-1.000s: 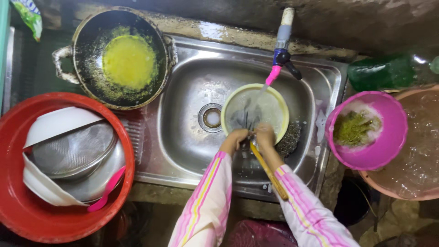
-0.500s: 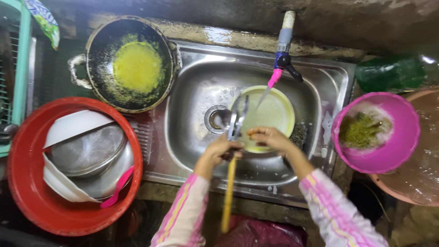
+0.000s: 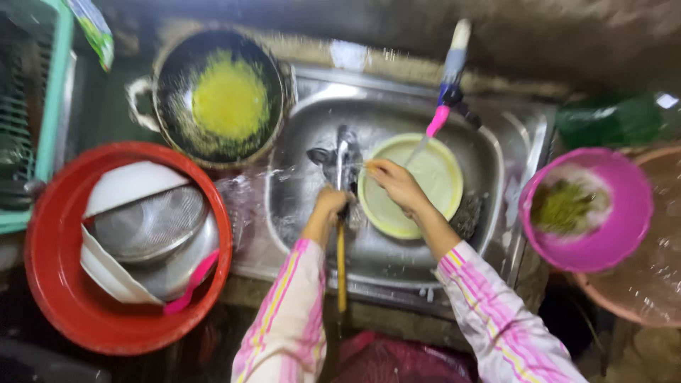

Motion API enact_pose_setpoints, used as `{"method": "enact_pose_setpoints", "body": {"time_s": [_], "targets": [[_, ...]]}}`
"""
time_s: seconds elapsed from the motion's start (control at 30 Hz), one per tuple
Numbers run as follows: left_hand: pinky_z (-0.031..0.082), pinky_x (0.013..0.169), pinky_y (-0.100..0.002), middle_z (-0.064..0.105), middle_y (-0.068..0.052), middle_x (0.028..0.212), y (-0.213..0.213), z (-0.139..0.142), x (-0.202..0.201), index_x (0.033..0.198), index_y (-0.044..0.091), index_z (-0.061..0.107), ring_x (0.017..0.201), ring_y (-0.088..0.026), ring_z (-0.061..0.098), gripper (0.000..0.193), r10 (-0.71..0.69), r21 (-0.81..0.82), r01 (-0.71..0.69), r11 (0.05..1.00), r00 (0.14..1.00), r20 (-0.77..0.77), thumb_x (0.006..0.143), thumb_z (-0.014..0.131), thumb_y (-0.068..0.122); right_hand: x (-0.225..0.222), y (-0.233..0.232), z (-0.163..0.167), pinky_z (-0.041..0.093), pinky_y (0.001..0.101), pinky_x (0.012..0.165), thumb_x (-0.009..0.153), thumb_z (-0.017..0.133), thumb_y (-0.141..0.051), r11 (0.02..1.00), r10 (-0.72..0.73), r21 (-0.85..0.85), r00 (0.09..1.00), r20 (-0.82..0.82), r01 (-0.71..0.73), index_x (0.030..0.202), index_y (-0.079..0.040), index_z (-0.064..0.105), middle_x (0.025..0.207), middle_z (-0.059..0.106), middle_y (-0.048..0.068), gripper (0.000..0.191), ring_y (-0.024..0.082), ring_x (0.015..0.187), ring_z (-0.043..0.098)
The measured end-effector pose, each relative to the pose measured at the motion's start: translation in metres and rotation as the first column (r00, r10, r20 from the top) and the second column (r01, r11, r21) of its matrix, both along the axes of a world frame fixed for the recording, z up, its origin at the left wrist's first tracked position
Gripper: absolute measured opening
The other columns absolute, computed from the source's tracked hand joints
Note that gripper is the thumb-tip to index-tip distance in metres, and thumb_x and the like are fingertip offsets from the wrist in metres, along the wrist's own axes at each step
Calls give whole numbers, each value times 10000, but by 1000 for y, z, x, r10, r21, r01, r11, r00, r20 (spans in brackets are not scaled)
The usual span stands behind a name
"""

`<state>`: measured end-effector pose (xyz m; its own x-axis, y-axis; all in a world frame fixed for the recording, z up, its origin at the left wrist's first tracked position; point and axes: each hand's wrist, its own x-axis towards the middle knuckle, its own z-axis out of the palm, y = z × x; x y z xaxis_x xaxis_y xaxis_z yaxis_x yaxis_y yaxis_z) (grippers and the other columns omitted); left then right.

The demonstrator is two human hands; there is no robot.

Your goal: The person washes dishes at a kitchen sink, scrubbing plates, bowls, pot lids and a frying pan with a soapy sponge, rinsing each item under the tap, and placing the cleaned items into a red basin and a dish rack. They apply dish soap from a green bottle and stack utensils in a holder.

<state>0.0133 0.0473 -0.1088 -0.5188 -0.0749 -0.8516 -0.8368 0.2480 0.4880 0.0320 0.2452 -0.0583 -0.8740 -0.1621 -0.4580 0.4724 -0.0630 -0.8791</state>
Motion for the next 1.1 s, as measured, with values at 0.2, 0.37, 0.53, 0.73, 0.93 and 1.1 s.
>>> {"method": "enact_pose_setpoints", "body": {"time_s": [0.2,0.37,0.53,0.73,0.93,1.1], "targets": [[556,682,-358,732,-96,842,83,54,-23,1039,17,704,743,-202,697,380,-220,137,290,947,897,-383,674,809,44,-23,48,21,521,333,994,990,666,-155,874,-319,-374,947,39,310,1431,-69,503,1273,646,48,478,176,1166,629],[543,684,-349,706,-82,870,150,42,-37,1075,15,673,773,-203,672,437,-130,239,302,923,829,-544,656,797,14,-47,70,-6,568,352,818,945,708,-63,826,-485,-335,874,-13,453,1302,-85,507,1080,616,84,410,196,954,639],[492,619,-325,679,-86,855,131,29,-31,1118,-11,645,705,-200,638,428,-135,495,225,839,968,-211,719,797,13,-28,75,-14,559,329,787,1012,678,-63,954,-274,-138,960,-52,265,1240,84,615,1064,670,128,279,203,905,660],[527,583,-330,670,-83,805,111,40,-13,949,44,672,672,-200,652,285,-92,620,231,749,964,-248,685,736,-44,-5,49,6,549,324,879,928,681,-62,941,-298,-193,952,-74,279,1424,-19,496,1165,630,99,532,173,1001,666],[493,555,-345,662,-72,740,118,71,-71,864,-7,668,620,-188,632,92,368,668,-116,735,896,-249,793,715,28,-10,64,14,463,421,932,847,848,-192,861,-18,449,898,-440,237,1451,4,447,1297,597,170,750,255,1158,550],[504,620,-258,693,-34,762,103,125,-118,872,37,685,664,-130,640,142,430,675,-26,738,788,-440,788,791,77,-32,71,11,504,334,729,964,761,-363,848,50,527,998,31,-58,1056,-33,725,883,719,84,344,171,782,659]]}}
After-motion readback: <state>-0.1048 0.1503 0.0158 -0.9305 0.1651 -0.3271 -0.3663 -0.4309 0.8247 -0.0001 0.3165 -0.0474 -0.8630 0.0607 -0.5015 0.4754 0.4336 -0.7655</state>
